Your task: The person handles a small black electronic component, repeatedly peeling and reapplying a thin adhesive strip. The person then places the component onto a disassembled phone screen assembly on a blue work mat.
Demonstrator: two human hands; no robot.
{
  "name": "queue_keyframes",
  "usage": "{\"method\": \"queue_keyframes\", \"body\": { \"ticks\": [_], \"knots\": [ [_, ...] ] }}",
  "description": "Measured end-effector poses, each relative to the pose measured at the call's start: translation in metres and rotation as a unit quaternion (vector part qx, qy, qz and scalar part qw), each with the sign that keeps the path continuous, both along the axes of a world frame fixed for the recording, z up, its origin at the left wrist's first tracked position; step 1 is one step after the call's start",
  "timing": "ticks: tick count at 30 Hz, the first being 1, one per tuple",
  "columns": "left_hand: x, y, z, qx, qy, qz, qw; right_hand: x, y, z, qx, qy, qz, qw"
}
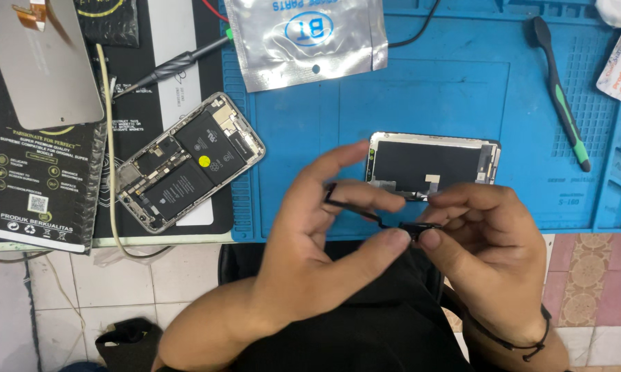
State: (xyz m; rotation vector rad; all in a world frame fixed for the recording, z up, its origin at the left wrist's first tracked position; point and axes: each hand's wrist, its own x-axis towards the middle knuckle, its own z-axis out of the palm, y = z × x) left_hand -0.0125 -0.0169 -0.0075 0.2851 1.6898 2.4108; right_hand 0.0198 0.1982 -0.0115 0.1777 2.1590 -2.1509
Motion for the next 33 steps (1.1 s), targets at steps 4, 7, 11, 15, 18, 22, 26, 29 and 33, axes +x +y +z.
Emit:
{"method": "queue_keyframes", "body": {
  "ticks": [4, 7, 11, 15, 18, 22, 26, 29, 33],
  "knots": [
    [-0.024, -0.023, 0.032, -0.187, 0.094, -0.016, 0.978, -0.003, 0.007, 0.002, 0.017, -0.021, 0.018, 0.999],
    [-0.046, -0.022, 0.049, -0.267, 0.125, -0.116, 0.948, -0.007, 0.011, 0.007, 0.019, -0.020, 0.050, 0.998],
    [-0.061, -0.006, 0.055, -0.317, 0.049, -0.288, 0.903, -0.009, 0.012, 0.012, 0.051, 0.009, 0.099, 0.994],
    [-0.054, -0.003, 0.051, -0.278, 0.020, -0.286, 0.917, -0.011, 0.016, 0.018, 0.061, 0.030, 0.117, 0.991],
    [-0.044, -0.003, 0.043, -0.216, 0.016, -0.211, 0.953, -0.011, 0.019, 0.022, 0.017, -0.021, 0.086, 0.996],
    [-0.026, 0.003, 0.032, -0.116, -0.031, -0.090, 0.989, -0.009, 0.013, 0.015, -0.020, -0.047, 0.021, 0.998],
    [-0.017, 0.012, 0.023, -0.054, -0.073, -0.022, 0.996, -0.005, 0.005, 0.001, -0.079, 0.001, 0.023, 0.997],
    [-0.014, 0.018, 0.025, -0.098, 0.020, 0.010, 0.995, -0.003, 0.002, 0.002, -0.086, -0.002, 0.015, 0.996],
    [-0.022, 0.017, 0.032, -0.264, 0.360, 0.080, 0.891, -0.006, 0.004, 0.014, -0.043, 0.046, 0.008, 0.998]
  ]
}}
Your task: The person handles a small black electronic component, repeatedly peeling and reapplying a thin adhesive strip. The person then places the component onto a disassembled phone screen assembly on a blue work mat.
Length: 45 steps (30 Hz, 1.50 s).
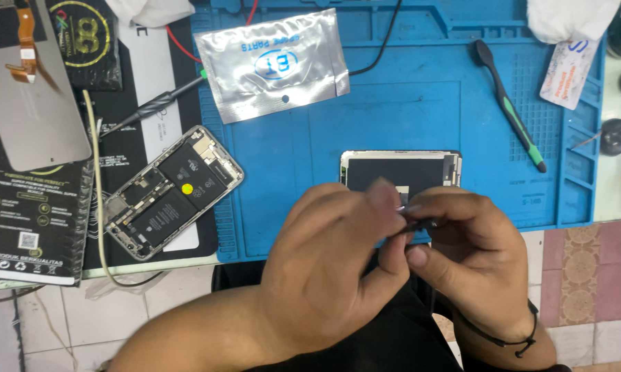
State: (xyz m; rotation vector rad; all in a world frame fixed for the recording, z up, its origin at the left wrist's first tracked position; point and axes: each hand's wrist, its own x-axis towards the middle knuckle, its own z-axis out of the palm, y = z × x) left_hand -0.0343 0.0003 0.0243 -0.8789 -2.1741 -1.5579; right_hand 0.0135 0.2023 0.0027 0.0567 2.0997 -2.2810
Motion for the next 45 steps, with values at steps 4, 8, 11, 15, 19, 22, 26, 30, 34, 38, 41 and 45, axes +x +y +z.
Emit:
{"method": "queue_keyframes", "body": {
  "ticks": [4, 8, 11, 15, 19, 22, 26, 30, 34, 38, 41, 45],
  "knots": [
    [-0.012, -0.019, 0.007, -0.069, 0.161, -0.108, 0.979, -0.006, 0.007, 0.014, 0.133, 0.130, 0.045, 0.982],
    [-0.018, -0.023, 0.011, -0.101, 0.197, -0.153, 0.963, 0.002, 0.010, 0.022, 0.216, 0.201, 0.049, 0.954],
    [-0.017, -0.026, 0.013, -0.155, 0.284, -0.130, 0.937, 0.003, 0.012, 0.021, 0.210, 0.255, 0.065, 0.942],
    [-0.013, -0.028, 0.011, -0.137, 0.258, -0.117, 0.949, 0.001, 0.019, 0.020, 0.207, 0.317, 0.083, 0.922],
    [-0.005, -0.022, 0.010, -0.096, 0.203, -0.055, 0.973, 0.003, 0.018, 0.020, 0.228, 0.327, 0.071, 0.914],
    [-0.004, -0.023, 0.011, -0.089, 0.189, -0.038, 0.977, 0.002, 0.017, 0.020, 0.227, 0.336, 0.066, 0.912],
    [-0.004, -0.023, 0.013, -0.078, 0.153, -0.064, 0.983, 0.002, 0.015, 0.022, 0.247, 0.312, 0.065, 0.915],
    [-0.006, -0.024, 0.017, -0.092, 0.125, -0.103, 0.982, 0.005, 0.014, 0.022, 0.251, 0.235, 0.074, 0.936],
    [-0.009, -0.030, 0.018, -0.074, 0.018, -0.206, 0.976, 0.006, 0.020, 0.018, 0.187, 0.109, 0.104, 0.971],
    [-0.004, -0.021, 0.011, -0.044, -0.078, -0.165, 0.982, 0.010, 0.017, 0.015, 0.074, 0.035, 0.109, 0.991],
    [0.006, -0.010, 0.004, 0.005, -0.192, -0.127, 0.973, 0.010, 0.010, 0.012, -0.028, -0.060, 0.043, 0.997],
    [0.019, 0.003, -0.004, 0.127, -0.332, -0.081, 0.931, 0.006, 0.003, 0.014, -0.018, -0.057, 0.000, 0.998]
  ]
}}
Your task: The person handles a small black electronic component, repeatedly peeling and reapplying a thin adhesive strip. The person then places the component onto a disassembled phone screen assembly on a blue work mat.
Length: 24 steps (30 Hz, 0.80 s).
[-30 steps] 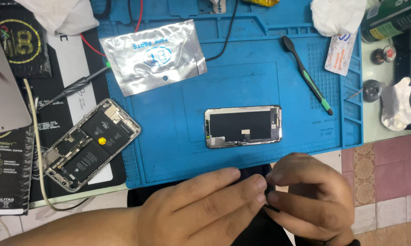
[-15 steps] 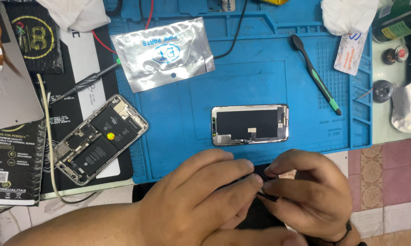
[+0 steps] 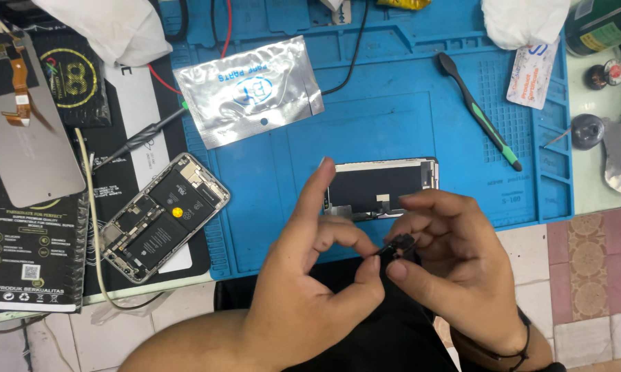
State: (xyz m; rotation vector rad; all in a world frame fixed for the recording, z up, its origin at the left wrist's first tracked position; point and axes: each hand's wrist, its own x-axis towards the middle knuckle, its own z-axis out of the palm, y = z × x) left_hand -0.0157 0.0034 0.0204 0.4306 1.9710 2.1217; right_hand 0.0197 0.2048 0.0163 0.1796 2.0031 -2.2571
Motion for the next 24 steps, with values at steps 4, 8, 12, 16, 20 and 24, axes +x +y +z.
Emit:
{"method": "queue_keyframes", "body": {
  "ticks": [4, 8, 12, 16, 20, 24],
  "knots": [
    [0.005, 0.011, -0.007, 0.054, -0.043, 0.070, 0.995, -0.001, -0.010, -0.005, 0.046, 0.042, -0.042, 0.997],
    [0.006, 0.016, -0.010, 0.041, -0.025, 0.123, 0.991, 0.001, -0.014, -0.015, 0.066, 0.033, -0.056, 0.996],
    [0.008, 0.016, -0.011, 0.025, -0.013, 0.128, 0.991, 0.003, -0.011, -0.021, 0.021, 0.036, -0.046, 0.998],
    [0.008, 0.016, -0.011, 0.028, -0.021, 0.131, 0.991, 0.003, -0.010, -0.023, 0.021, 0.049, -0.042, 0.998],
    [0.008, 0.017, -0.011, 0.031, -0.026, 0.129, 0.991, 0.002, -0.008, -0.025, 0.009, 0.080, -0.038, 0.996],
    [0.008, 0.016, -0.011, 0.033, -0.028, 0.122, 0.992, 0.003, -0.007, -0.027, -0.003, 0.087, -0.046, 0.995]
  ]
}}
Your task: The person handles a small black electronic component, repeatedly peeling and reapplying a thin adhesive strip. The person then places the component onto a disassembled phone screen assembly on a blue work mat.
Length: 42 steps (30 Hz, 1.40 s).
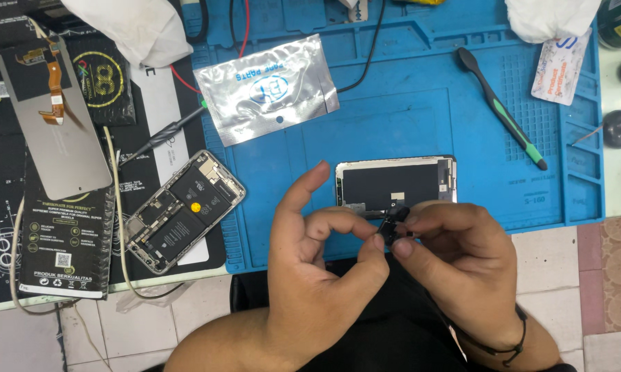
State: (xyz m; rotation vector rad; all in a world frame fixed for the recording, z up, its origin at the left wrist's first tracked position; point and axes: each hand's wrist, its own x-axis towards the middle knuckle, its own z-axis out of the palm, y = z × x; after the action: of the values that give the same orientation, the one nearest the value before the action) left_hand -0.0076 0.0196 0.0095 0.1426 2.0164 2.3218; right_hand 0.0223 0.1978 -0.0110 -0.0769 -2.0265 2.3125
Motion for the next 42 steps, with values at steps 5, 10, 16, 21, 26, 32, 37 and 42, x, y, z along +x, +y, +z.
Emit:
{"method": "queue_keyframes", "body": {
  "ticks": [5, 10, 16, 21, 26, 32, 37, 42],
  "knots": [
    [0.000, 0.001, 0.001, 0.030, -0.029, -0.004, 0.999, 0.001, 0.002, -0.002, 0.047, 0.053, 0.007, 0.997],
    [-0.002, 0.000, 0.003, 0.050, -0.066, -0.016, 0.996, -0.002, 0.009, -0.001, 0.056, 0.056, 0.032, 0.996],
    [-0.005, -0.002, 0.005, 0.062, -0.090, -0.036, 0.993, -0.006, 0.019, 0.002, 0.113, 0.043, 0.051, 0.991],
    [-0.004, -0.001, 0.004, 0.053, -0.080, -0.031, 0.995, -0.008, 0.022, 0.006, 0.065, 0.059, 0.094, 0.992],
    [-0.002, 0.000, 0.002, 0.052, -0.068, -0.030, 0.996, -0.006, 0.022, 0.007, 0.064, 0.029, 0.089, 0.994],
    [-0.003, -0.002, -0.001, 0.066, -0.088, -0.033, 0.993, -0.005, 0.016, 0.004, -0.031, -0.026, 0.031, 0.999],
    [-0.004, -0.004, -0.002, 0.078, -0.095, -0.042, 0.991, -0.007, 0.010, 0.008, 0.059, 0.039, 0.037, 0.997],
    [-0.003, -0.003, -0.003, 0.074, -0.093, -0.044, 0.992, -0.014, 0.007, 0.014, 0.148, 0.102, 0.051, 0.982]
  ]
}}
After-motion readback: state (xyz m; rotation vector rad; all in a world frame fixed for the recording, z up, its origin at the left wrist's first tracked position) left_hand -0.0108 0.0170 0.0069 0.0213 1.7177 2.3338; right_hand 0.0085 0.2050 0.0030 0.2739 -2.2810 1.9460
